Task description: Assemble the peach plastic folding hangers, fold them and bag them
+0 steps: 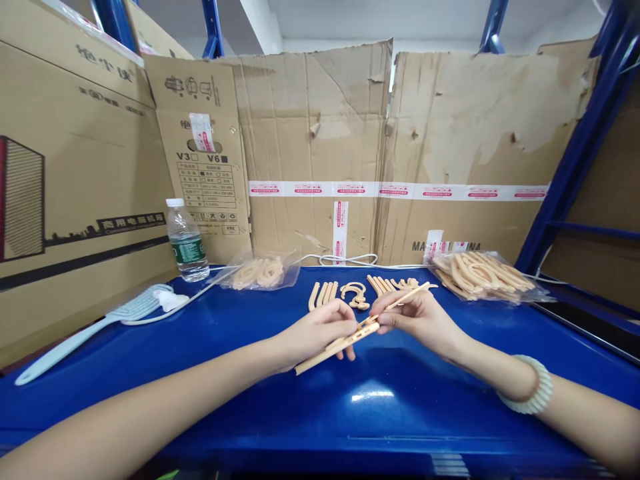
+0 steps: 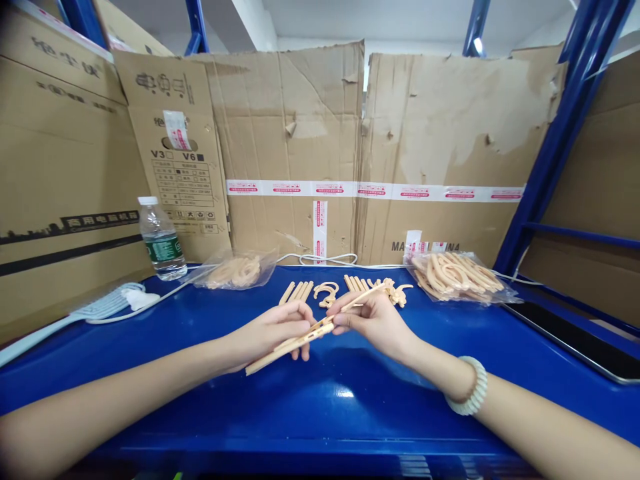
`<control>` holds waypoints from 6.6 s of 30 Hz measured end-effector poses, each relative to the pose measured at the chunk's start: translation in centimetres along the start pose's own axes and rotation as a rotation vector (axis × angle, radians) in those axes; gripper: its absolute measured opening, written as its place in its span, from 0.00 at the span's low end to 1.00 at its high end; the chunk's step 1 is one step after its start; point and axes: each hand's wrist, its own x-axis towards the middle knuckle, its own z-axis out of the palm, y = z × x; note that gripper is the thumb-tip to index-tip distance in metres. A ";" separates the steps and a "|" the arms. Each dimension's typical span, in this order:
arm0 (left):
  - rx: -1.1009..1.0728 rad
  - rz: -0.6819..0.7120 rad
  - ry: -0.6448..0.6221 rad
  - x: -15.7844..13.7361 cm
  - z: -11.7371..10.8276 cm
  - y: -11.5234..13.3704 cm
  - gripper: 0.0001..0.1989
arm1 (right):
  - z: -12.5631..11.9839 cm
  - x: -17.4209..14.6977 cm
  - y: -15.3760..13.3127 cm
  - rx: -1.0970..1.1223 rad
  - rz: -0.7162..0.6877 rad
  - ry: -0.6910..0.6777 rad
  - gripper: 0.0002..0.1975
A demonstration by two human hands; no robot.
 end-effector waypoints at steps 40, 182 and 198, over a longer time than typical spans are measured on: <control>-0.347 0.062 -0.033 2.2 -0.2 -1.7 0.13 | -13.1 2.8 -3.7 -0.847 0.413 0.046 0.12; -0.309 0.034 0.358 0.7 1.3 -1.7 0.17 | -5.8 4.1 2.7 -1.024 -0.514 -0.099 0.06; -0.306 0.017 0.314 0.8 1.1 -1.6 0.16 | -5.2 4.0 3.9 -1.176 -0.404 -0.273 0.14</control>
